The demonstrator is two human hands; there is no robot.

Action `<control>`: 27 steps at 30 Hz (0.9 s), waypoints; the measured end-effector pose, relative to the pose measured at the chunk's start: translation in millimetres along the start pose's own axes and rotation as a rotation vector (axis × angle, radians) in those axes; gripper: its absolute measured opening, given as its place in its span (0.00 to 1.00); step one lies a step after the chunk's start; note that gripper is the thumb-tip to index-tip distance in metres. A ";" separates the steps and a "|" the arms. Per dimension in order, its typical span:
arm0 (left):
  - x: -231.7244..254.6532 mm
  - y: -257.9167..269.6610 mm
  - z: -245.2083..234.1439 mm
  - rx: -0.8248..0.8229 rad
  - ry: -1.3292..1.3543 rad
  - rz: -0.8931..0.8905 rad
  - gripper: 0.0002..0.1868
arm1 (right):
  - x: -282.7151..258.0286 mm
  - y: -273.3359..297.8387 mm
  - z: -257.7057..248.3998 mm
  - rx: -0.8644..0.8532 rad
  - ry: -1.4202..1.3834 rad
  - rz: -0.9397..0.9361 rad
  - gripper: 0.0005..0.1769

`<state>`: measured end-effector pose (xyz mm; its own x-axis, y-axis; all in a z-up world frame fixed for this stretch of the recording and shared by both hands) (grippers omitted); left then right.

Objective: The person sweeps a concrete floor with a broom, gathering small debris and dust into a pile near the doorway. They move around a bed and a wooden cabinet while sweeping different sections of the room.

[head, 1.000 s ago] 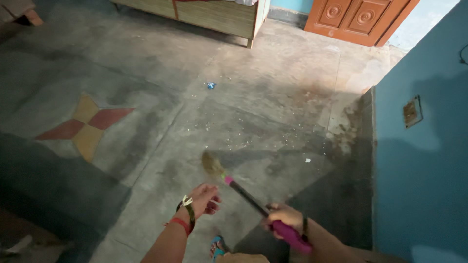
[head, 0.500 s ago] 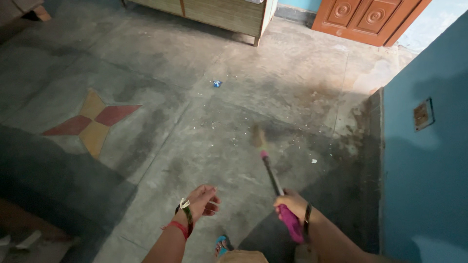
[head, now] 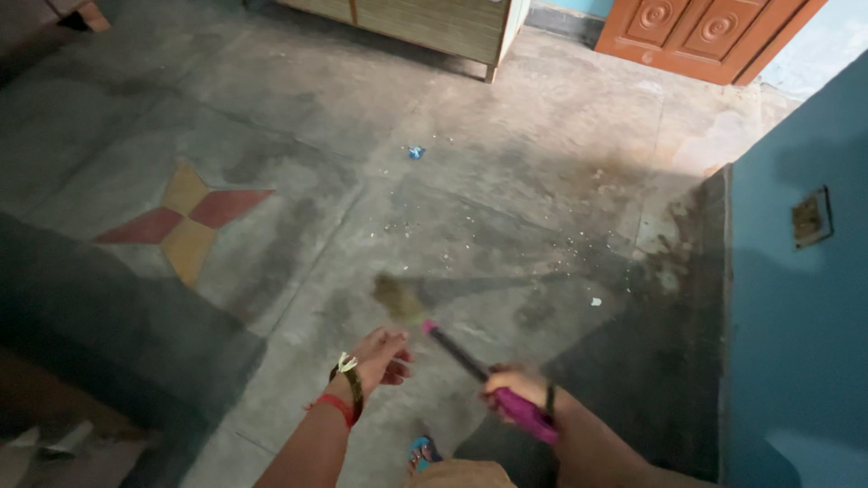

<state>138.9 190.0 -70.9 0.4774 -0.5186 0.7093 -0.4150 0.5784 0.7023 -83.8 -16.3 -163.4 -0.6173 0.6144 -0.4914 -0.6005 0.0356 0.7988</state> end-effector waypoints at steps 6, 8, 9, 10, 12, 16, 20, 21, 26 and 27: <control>7.6 7.7 -12.5 0.013 0.054 0.005 0.21 | -21.1 -19.0 -67.6 0.180 0.073 -0.228 0.14; 6.0 0.3 -12.8 0.010 0.044 -0.010 0.21 | -35.4 -11.0 -66.0 0.217 0.057 -0.305 0.15; 4.9 -3.4 -12.2 -0.005 0.064 -0.006 0.21 | -40.2 -6.0 -60.3 0.243 0.044 -0.320 0.16; 3.9 -7.3 -10.6 -0.020 0.083 -0.002 0.22 | -43.7 -0.8 -51.9 0.268 0.031 -0.334 0.17; 4.0 -12.9 -11.3 -0.038 0.100 0.003 0.22 | -50.2 7.2 -27.3 0.223 0.106 -0.284 0.24; 4.7 -9.5 -18.6 -0.038 0.092 0.012 0.22 | -47.5 24.6 29.6 0.186 0.157 -0.123 0.39; 1.5 -6.7 -34.4 -0.005 0.056 0.017 0.22 | -42.5 32.3 68.9 0.056 0.262 -0.027 0.41; -0.2 -6.7 -38.2 -0.004 0.059 0.014 0.22 | -39.9 27.5 70.9 0.031 0.262 -0.010 0.39; -4.1 -5.7 -59.0 0.025 0.044 -0.018 0.20 | -13.4 -39.7 25.6 -0.027 0.136 -0.056 0.28; -5.0 -4.2 -62.5 0.030 0.051 -0.022 0.20 | -11.9 -53.7 6.6 -0.014 0.144 -0.045 0.26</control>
<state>186.6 229.5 -81.2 0.5248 -0.4978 0.6905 -0.4266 0.5482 0.7194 -40.8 -20.3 -198.2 -0.6558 0.4929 -0.5718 -0.6352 0.0490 0.7708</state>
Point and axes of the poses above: each hand's wrist, its own y-axis away from the middle knuckle, its own z-axis out of the palm, x = y × z, the point moved 4 cm from there along -y, towards the middle knuckle, and after that the axes turned 3 degrees about -z, right-handed, at the moved point
